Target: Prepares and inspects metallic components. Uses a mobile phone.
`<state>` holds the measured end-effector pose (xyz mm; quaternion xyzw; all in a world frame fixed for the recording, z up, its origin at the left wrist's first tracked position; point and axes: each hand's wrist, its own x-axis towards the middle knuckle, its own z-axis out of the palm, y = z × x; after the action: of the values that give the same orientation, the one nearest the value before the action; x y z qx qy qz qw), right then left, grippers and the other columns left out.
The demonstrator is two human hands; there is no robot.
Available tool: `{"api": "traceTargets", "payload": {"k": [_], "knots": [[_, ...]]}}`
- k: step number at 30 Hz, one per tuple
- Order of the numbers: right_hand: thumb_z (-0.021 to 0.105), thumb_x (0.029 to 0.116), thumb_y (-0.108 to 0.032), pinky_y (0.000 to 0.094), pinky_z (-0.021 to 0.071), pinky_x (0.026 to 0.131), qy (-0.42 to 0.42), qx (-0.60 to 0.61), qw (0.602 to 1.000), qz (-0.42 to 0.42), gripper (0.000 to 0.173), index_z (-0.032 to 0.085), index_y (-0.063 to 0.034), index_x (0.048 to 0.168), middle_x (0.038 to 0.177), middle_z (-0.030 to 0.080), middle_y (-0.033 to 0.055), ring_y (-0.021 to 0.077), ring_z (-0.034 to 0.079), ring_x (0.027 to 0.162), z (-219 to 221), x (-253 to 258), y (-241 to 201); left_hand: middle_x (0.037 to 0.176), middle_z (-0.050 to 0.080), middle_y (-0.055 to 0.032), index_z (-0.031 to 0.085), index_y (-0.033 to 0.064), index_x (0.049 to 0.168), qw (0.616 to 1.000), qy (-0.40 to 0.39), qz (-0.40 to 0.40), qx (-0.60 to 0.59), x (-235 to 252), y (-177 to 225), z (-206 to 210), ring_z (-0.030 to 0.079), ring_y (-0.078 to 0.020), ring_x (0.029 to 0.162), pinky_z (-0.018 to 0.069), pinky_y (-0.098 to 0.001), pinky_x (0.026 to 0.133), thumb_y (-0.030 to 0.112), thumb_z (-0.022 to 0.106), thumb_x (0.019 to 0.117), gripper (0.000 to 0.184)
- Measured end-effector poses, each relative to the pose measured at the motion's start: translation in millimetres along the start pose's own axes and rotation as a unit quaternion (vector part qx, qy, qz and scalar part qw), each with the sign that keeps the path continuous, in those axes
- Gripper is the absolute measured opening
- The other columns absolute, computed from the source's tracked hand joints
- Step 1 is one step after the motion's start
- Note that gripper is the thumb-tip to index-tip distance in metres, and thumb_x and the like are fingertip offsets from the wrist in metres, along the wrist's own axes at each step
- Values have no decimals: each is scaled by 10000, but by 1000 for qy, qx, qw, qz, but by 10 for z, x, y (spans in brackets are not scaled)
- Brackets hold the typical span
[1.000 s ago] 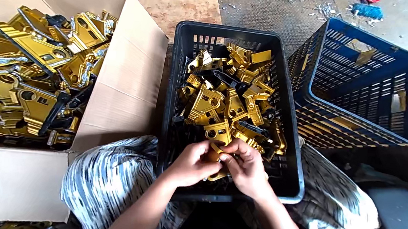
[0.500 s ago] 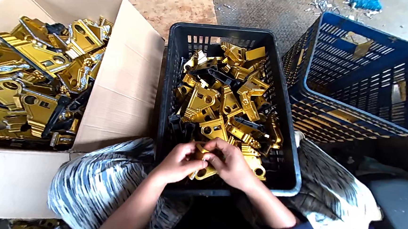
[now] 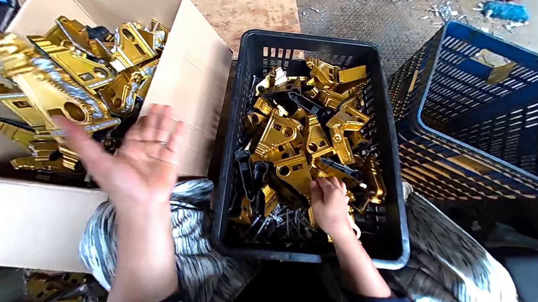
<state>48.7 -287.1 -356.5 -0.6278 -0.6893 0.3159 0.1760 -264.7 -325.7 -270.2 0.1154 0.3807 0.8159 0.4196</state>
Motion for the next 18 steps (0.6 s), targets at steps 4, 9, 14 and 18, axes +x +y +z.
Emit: {"api": "traceTargets", "payload": {"k": [4,9,14,18], "knots": [[441,1070,-119,278,542,759,-31,358,933,28,237,603,-73,903,825,600,-2,76,609,773,-137,-110,-278,1562,445,-90,176,106,1606,951,-188,-106,220,-386,-610,42,487,-255,1401,443,-494,1124,860,512,808,1148],[597,983,-133,201,533,688,-135,255,946,-150,189,736,-104,859,866,677,-35,10,624,776,-92,-144,-472,1319,647,-97,347,69,1536,922,-328,-98,179,-673,-1001,203,666,-234,1155,575,-403,975,320,806,866,850],[616,994,-233,640,523,929,-349,-226,909,1,268,744,-44,1134,1142,706,227,412,669,1109,184,-92,-541,1264,623,-33,339,79,1504,945,-191,13,265,-509,-833,195,670,-140,984,596,-323,856,111,740,888,736],[573,973,-70,641,544,864,-395,-314,863,-1,217,696,27,1123,1284,635,244,448,646,1145,516,-127,-552,1438,490,-57,226,116,1541,960,-167,-42,220,-492,-805,228,631,-135,1088,562,-308,901,-2,622,847,808]]}}
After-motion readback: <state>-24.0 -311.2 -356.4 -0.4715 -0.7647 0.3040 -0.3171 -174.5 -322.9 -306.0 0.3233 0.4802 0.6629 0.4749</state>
